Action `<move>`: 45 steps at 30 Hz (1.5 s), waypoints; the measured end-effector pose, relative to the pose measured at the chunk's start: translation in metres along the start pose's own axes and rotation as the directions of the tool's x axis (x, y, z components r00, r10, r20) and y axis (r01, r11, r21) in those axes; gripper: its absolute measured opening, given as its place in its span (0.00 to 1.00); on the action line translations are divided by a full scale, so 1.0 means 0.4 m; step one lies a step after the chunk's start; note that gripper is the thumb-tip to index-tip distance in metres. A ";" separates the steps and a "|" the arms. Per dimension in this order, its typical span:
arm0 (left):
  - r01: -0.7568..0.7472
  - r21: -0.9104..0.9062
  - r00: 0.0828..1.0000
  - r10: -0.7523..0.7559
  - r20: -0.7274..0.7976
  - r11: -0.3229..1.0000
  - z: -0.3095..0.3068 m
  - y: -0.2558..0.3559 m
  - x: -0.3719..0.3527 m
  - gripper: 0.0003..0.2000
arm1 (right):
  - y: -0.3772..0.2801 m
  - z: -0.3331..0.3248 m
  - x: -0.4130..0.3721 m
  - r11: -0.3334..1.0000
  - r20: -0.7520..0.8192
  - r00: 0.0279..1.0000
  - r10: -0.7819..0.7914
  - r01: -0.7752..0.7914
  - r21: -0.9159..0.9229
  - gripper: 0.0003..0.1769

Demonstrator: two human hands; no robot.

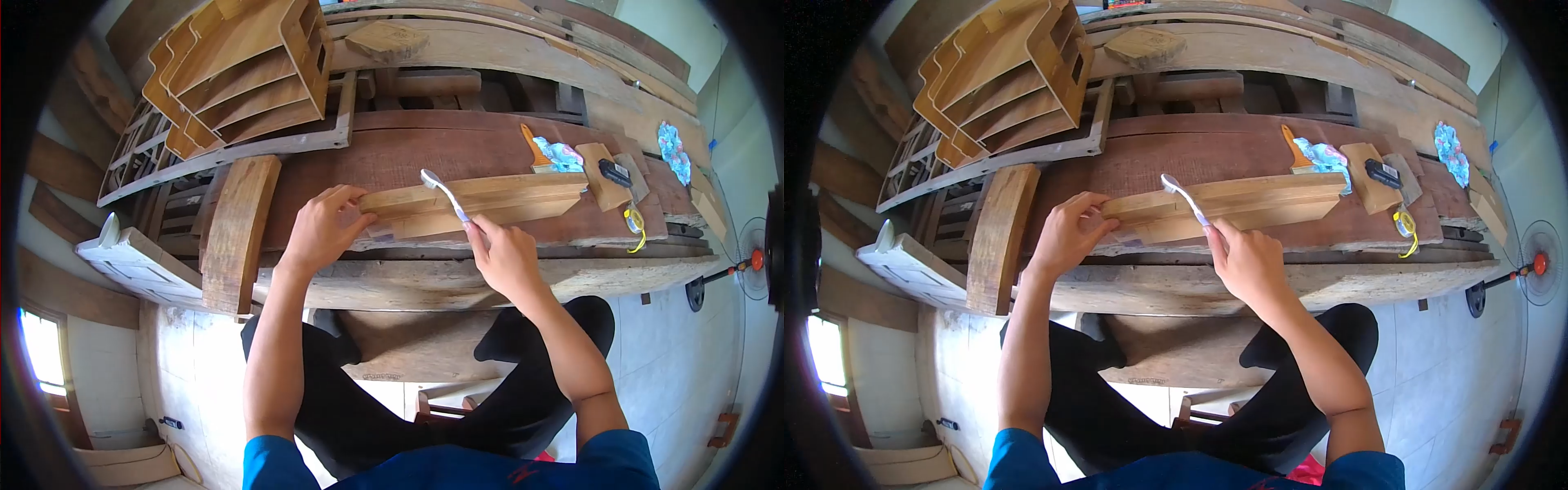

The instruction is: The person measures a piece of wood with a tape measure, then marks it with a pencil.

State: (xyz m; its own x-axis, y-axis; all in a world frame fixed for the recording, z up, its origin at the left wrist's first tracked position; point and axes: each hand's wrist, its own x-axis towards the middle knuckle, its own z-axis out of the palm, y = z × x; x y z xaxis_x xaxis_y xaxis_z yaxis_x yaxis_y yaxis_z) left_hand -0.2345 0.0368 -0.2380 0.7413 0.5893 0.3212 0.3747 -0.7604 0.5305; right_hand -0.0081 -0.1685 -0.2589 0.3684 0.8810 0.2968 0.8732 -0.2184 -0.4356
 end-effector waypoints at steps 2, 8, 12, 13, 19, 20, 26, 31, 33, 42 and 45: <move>0.021 -0.041 1.000 -0.021 0.006 0.999 0.003 0.013 0.008 0.18 | -0.056 0.004 -0.015 0.993 0.127 0.988 0.091 -0.099 0.063 0.14; 0.039 -0.072 0.999 -0.041 -0.028 0.997 0.018 -0.012 0.003 0.21 | -0.009 0.034 0.004 0.996 -0.069 0.993 -0.091 0.091 0.000 0.14; 0.066 -0.176 0.998 -0.068 -0.004 0.982 0.019 -0.010 0.004 0.22 | -0.094 0.068 -0.032 0.960 -0.045 0.959 -0.279 0.279 -0.003 0.18; 0.056 -0.158 0.998 -0.058 -0.007 0.986 0.023 -0.009 0.009 0.22 | -0.095 0.060 -0.035 0.981 0.052 0.981 -0.187 0.183 0.068 0.17; 0.063 -0.156 0.998 -0.066 -0.011 0.986 0.016 -0.004 0.006 0.22 | -0.093 0.073 -0.015 0.968 -0.062 0.966 -0.252 0.251 -0.022 0.15; 0.066 -0.169 0.998 -0.067 -0.001 0.983 0.019 -0.012 0.005 0.22 | -0.098 0.089 -0.024 0.929 -0.141 0.918 -0.370 0.360 -0.090 0.15; 0.062 -0.133 0.998 -0.060 0.014 0.989 0.012 -0.026 0.002 0.21 | -0.110 0.071 -0.015 0.974 0.016 0.976 -0.219 0.219 -0.050 0.18; 0.111 -0.129 0.992 -0.102 0.074 0.985 -0.020 -0.001 -0.005 0.21 | -0.069 0.043 0.032 0.980 -0.082 0.981 -0.178 0.169 -0.108 0.14; 0.117 -0.146 0.991 -0.106 0.078 0.982 -0.012 0.005 0.000 0.20 | -0.113 0.062 0.008 0.987 0.047 0.986 -0.158 0.159 -0.012 0.14; 0.086 -0.169 0.996 -0.079 0.046 0.982 0.004 -0.014 -0.003 0.21 | -0.109 0.056 0.008 0.977 0.041 0.978 -0.205 0.206 -0.047 0.19; 0.108 -0.098 0.993 -0.101 0.067 0.989 0.000 -0.003 -0.001 0.21 | -0.086 0.048 0.026 0.984 -0.003 0.985 -0.173 0.172 -0.053 0.17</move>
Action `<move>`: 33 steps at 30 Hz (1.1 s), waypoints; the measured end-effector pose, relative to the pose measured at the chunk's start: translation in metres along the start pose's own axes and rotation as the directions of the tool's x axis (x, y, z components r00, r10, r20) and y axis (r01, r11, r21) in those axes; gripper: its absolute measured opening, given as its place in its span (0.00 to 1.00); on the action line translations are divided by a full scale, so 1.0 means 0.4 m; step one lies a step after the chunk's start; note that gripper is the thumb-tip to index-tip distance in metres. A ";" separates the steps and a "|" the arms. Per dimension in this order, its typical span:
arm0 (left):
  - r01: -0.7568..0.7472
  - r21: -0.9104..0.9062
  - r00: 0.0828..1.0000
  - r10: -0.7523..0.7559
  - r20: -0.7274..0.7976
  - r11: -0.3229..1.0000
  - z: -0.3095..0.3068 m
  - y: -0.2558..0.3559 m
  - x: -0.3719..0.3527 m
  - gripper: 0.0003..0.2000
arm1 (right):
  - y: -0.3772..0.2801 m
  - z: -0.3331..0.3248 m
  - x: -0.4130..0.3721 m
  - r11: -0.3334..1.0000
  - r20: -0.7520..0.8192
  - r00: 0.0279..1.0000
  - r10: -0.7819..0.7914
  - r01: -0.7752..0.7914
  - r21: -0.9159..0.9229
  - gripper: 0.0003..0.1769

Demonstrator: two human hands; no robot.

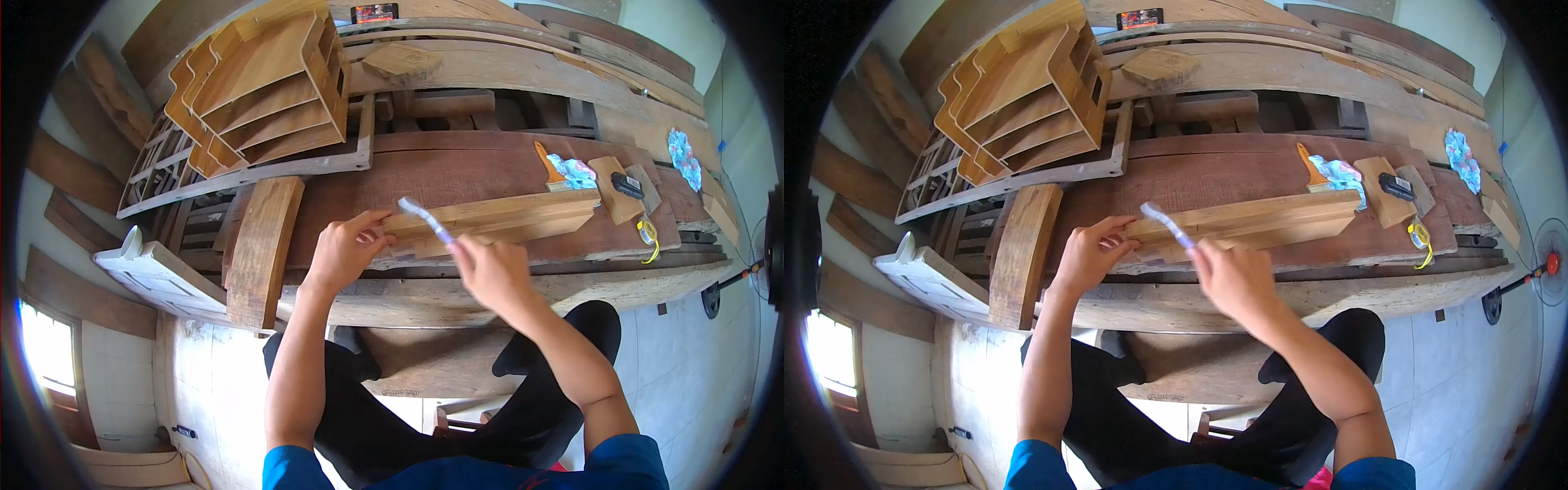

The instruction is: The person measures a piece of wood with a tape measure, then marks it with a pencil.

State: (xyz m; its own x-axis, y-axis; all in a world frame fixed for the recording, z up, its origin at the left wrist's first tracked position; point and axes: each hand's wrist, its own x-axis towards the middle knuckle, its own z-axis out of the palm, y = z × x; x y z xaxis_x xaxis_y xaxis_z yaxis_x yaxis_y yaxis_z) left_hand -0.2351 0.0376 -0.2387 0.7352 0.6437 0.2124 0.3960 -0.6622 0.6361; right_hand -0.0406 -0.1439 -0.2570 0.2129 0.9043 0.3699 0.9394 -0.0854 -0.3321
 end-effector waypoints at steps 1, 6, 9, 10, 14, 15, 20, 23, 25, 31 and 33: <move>0.015 -0.004 1.000 -0.015 -0.001 1.000 -0.002 -0.007 -0.005 0.21 | 0.012 -0.010 0.013 1.000 -0.020 1.000 0.010 -0.010 -0.018 0.16; -0.059 0.063 0.998 0.061 -0.032 0.996 0.005 -0.012 -0.002 0.22 | -0.050 0.015 -0.034 0.993 0.118 0.992 -0.054 0.041 0.110 0.16; 0.018 0.054 1.000 -0.018 0.009 0.998 0.007 -0.021 0.000 0.23 | 0.008 0.001 -0.003 0.993 -0.060 0.993 -0.097 0.101 0.055 0.16; 0.003 0.041 1.000 -0.003 -0.003 0.999 0.009 -0.025 -0.002 0.23 | -0.004 -0.002 -0.009 0.995 0.061 0.997 -0.039 0.033 0.096 0.16; -0.034 -0.002 0.999 0.034 0.026 0.999 -0.004 -0.011 -0.001 0.28 | -0.006 -0.005 -0.027 0.993 0.031 0.999 0.029 -0.032 0.116 0.17; -0.030 -0.016 0.998 0.031 0.046 0.999 -0.010 -0.004 -0.004 0.29 | 0.001 -0.019 -0.017 0.983 0.068 0.993 0.097 -0.106 0.152 0.17; -0.060 -0.008 0.998 0.059 -0.024 0.998 0.004 -0.002 0.002 0.33 | -0.009 -0.001 -0.030 0.990 0.089 0.996 0.028 -0.040 0.133 0.19; -0.024 -0.012 1.000 0.024 0.016 1.000 0.000 0.010 0.003 0.33 | 0.002 -0.004 -0.016 0.992 -0.007 1.000 0.029 -0.028 0.124 0.20; -0.034 -0.029 0.999 0.035 0.014 0.999 -0.009 0.016 -0.001 0.32 | 0.027 -0.010 -0.002 0.990 0.095 0.991 0.092 -0.101 0.098 0.19; -0.261 -0.084 0.965 0.258 -0.045 0.962 0.007 0.001 0.010 0.29 | -0.013 -0.026 -0.021 0.980 0.127 0.984 0.124 -0.142 0.138 0.18; -0.213 -0.126 0.977 0.209 -0.043 0.969 0.005 0.022 0.007 0.28 | 0.035 -0.032 -0.006 0.995 -0.016 0.995 0.098 -0.097 0.012 0.19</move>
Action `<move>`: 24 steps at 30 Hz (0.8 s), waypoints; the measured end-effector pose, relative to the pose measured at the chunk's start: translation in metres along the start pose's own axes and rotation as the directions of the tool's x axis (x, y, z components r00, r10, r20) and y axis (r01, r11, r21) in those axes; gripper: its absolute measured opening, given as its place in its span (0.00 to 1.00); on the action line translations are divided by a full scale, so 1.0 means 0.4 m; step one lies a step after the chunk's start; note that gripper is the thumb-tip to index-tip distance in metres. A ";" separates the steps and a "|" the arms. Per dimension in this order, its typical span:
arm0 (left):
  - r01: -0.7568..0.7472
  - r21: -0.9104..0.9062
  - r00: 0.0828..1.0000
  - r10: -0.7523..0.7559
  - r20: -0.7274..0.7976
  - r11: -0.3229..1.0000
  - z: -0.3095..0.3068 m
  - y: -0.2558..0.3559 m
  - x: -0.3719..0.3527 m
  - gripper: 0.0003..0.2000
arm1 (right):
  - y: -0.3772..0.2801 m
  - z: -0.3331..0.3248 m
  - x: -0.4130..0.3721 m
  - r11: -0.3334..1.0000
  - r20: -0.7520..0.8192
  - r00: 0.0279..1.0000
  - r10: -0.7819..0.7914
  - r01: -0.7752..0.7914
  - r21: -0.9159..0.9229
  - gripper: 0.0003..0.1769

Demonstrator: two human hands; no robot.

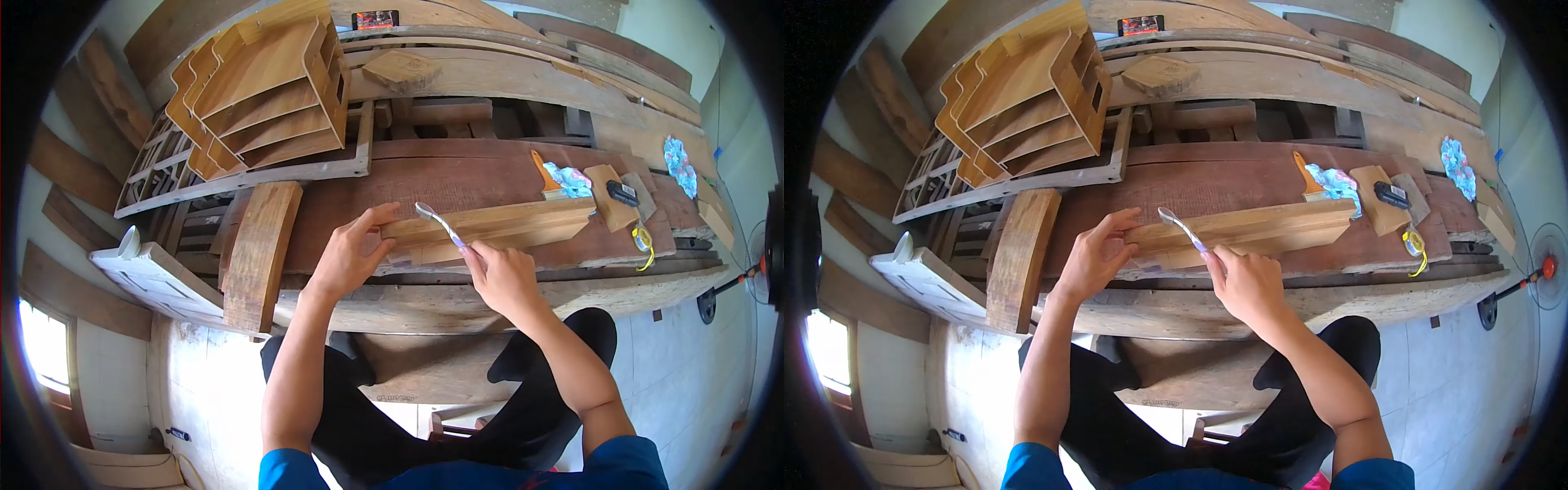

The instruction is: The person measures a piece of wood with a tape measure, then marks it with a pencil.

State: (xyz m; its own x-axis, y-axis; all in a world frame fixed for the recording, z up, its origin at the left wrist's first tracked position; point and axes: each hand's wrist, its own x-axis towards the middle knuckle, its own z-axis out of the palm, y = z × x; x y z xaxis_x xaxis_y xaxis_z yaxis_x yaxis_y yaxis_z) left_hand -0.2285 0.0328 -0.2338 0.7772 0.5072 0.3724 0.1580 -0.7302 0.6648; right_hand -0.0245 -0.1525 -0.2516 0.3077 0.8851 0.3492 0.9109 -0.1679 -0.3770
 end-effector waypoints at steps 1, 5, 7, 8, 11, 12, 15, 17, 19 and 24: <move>0.012 -0.018 1.000 -0.012 -0.001 1.000 0.002 -0.001 -0.002 0.27 | -0.003 0.009 -0.009 0.999 0.028 1.000 0.009 -0.010 0.031 0.19; 0.005 -0.044 1.000 -0.004 0.002 0.999 0.012 -0.007 0.006 0.26 | -0.024 0.022 -0.043 0.996 0.038 0.996 -0.076 0.075 0.043 0.19; 0.018 -0.014 1.000 -0.018 0.004 1.000 0.004 -0.007 -0.003 0.26 | -0.002 -0.014 -0.020 0.996 0.047 0.998 0.043 -0.046 0.077 0.20; 0.032 0.000 0.999 -0.032 0.002 0.999 0.004 -0.005 -0.004 0.25 | 0.033 0.001 -0.017 0.998 -0.089 0.995 -0.048 0.045 -0.039 0.20; 0.051 -0.009 0.999 -0.051 -0.013 0.999 0.021 0.002 0.009 0.24 | 0.000 0.014 -0.044 0.991 -0.066 0.989 -0.131 0.130 -0.018 0.19; 0.064 -0.001 0.998 -0.064 -0.008 0.998 0.013 0.000 0.004 0.24 | -0.009 0.009 -0.040 0.996 -0.035 0.995 -0.094 0.094 0.006 0.19; 0.061 0.044 0.998 -0.060 -0.018 0.997 0.017 -0.007 0.003 0.23 | 0.010 -0.032 -0.022 0.996 0.051 0.997 0.050 -0.053 0.070 0.19; 0.068 0.030 0.997 -0.067 -0.026 0.997 0.014 0.000 -0.005 0.22 | 0.020 -0.019 -0.031 1.000 -0.038 0.999 -0.010 0.011 0.004 0.18; 0.039 0.013 0.998 -0.038 -0.042 0.999 0.025 0.001 0.007 0.22 | -0.009 -0.007 -0.065 0.998 -0.006 0.999 -0.054 0.054 -0.022 0.18; 0.045 0.037 0.998 -0.043 -0.042 0.998 0.024 -0.001 0.002 0.22 | 0.058 -0.051 -0.037 0.996 -0.038 0.995 0.093 -0.093 -0.007 0.19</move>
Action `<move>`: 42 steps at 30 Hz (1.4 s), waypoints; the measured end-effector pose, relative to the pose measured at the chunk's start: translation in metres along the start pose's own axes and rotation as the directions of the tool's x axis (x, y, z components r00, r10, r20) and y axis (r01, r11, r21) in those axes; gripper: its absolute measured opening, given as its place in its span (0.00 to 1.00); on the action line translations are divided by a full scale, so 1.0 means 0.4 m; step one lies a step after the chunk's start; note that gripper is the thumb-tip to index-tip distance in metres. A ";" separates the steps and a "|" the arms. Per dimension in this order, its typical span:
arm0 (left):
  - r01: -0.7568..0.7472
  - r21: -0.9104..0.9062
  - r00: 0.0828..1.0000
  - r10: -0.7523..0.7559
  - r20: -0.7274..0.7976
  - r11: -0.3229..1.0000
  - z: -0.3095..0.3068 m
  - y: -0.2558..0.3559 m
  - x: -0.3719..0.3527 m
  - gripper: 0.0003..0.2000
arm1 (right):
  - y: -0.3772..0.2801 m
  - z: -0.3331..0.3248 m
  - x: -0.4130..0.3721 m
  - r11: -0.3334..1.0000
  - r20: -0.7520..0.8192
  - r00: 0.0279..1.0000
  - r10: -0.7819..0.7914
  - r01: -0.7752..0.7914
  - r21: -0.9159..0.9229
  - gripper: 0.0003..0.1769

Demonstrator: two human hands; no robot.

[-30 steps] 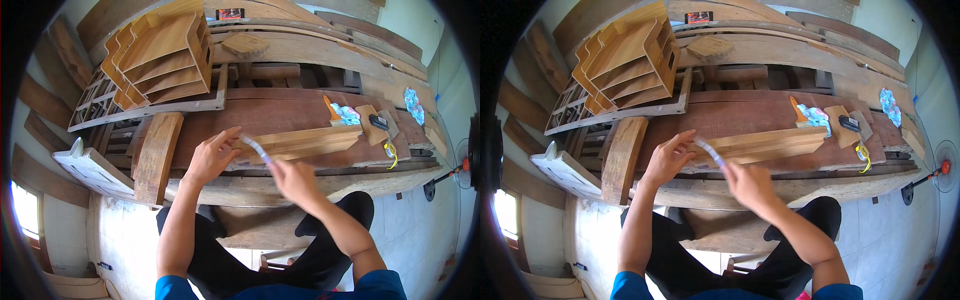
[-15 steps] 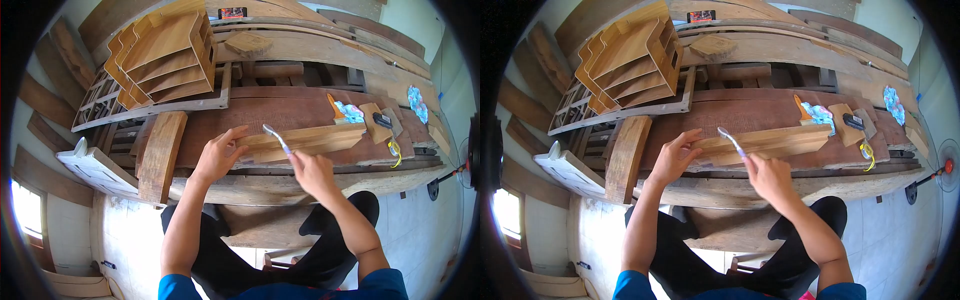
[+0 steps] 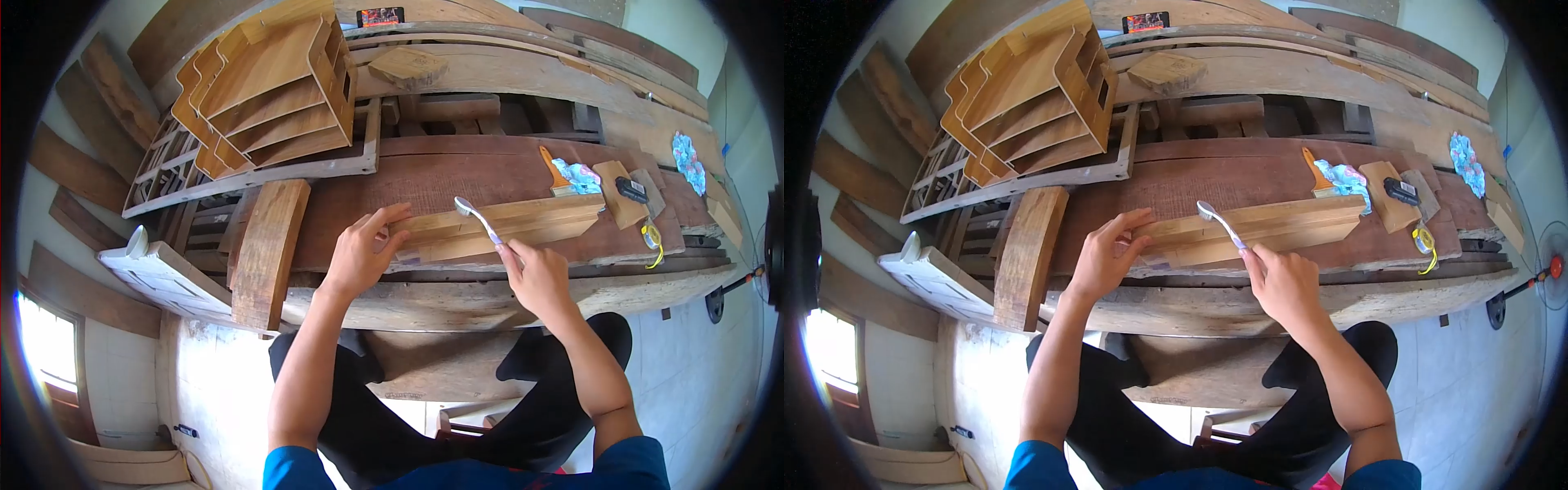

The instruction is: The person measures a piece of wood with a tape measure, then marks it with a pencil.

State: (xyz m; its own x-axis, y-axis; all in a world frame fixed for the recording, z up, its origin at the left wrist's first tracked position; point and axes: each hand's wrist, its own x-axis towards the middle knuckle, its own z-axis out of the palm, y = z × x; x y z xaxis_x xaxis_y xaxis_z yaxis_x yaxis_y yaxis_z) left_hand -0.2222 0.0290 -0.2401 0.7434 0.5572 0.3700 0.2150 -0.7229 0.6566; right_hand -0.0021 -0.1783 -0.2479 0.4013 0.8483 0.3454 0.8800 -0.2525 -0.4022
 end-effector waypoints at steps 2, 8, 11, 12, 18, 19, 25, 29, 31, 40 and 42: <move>0.003 -0.032 1.000 -0.004 -0.029 0.999 0.004 -0.003 -0.005 0.20 | -0.027 0.013 -0.028 0.997 0.101 0.994 0.052 -0.057 0.048 0.19; 0.019 0.007 1.000 -0.019 0.007 1.000 -0.004 0.002 0.003 0.21 | 0.044 0.004 -0.021 0.999 -0.037 0.999 -0.017 0.015 -0.051 0.20; 0.003 0.017 1.000 -0.003 0.005 1.000 0.001 0.002 0.004 0.20 | -0.005 0.017 -0.053 0.999 0.042 0.998 -0.035 0.036 -0.010 0.19; 0.004 -0.006 1.000 -0.004 0.007 1.000 0.001 -0.003 0.006 0.20 | -0.014 0.034 -0.063 0.989 -0.062 0.988 -0.144 0.142 -0.031 0.19; 0.055 0.016 0.998 -0.055 0.025 0.998 -0.005 0.004 0.001 0.20 | 0.028 -0.020 -0.031 0.992 0.100 0.988 0.122 -0.117 -0.053 0.18; 0.073 0.014 0.996 -0.074 0.039 0.997 -0.003 0.008 0.004 0.20 | 0.021 0.008 -0.055 0.998 0.065 0.997 0.034 -0.031 -0.045 0.18; -0.010 0.038 1.000 0.011 -0.028 0.999 0.006 -0.003 0.002 0.18 | 0.061 -0.039 -0.019 0.987 0.056 0.986 0.158 -0.157 -0.019 0.19; 0.046 -0.039 0.999 -0.046 -0.005 0.998 0.007 0.008 0.011 0.18 | 0.008 0.015 -0.075 0.999 -0.008 0.999 -0.034 0.034 0.005 0.19; 0.037 -0.075 0.999 -0.038 -0.012 0.996 0.006 0.003 0.007 0.18 | 0.054 -0.022 -0.039 0.995 0.015 0.995 0.099 -0.099 -0.008 0.20; 0.062 -0.027 0.998 -0.061 0.030 0.998 0.002 0.014 0.006 0.19 | 0.102 -0.048 -0.028 0.978 -0.013 0.989 0.147 -0.148 -0.149 0.22; 0.037 0.005 0.999 -0.037 0.028 0.999 0.002 0.009 0.002 0.19 | 0.065 -0.038 -0.042 0.983 -0.009 0.987 0.161 -0.161 -0.082 0.22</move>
State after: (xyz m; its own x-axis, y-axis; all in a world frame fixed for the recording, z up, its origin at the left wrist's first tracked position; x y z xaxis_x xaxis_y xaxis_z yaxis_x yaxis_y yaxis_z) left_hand -0.2205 0.0265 -0.2380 0.7525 0.5717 0.3269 0.2454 -0.7041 0.6664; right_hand 0.0180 -0.2064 -0.2512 0.5403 0.7921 0.2840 0.8215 -0.4234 -0.3820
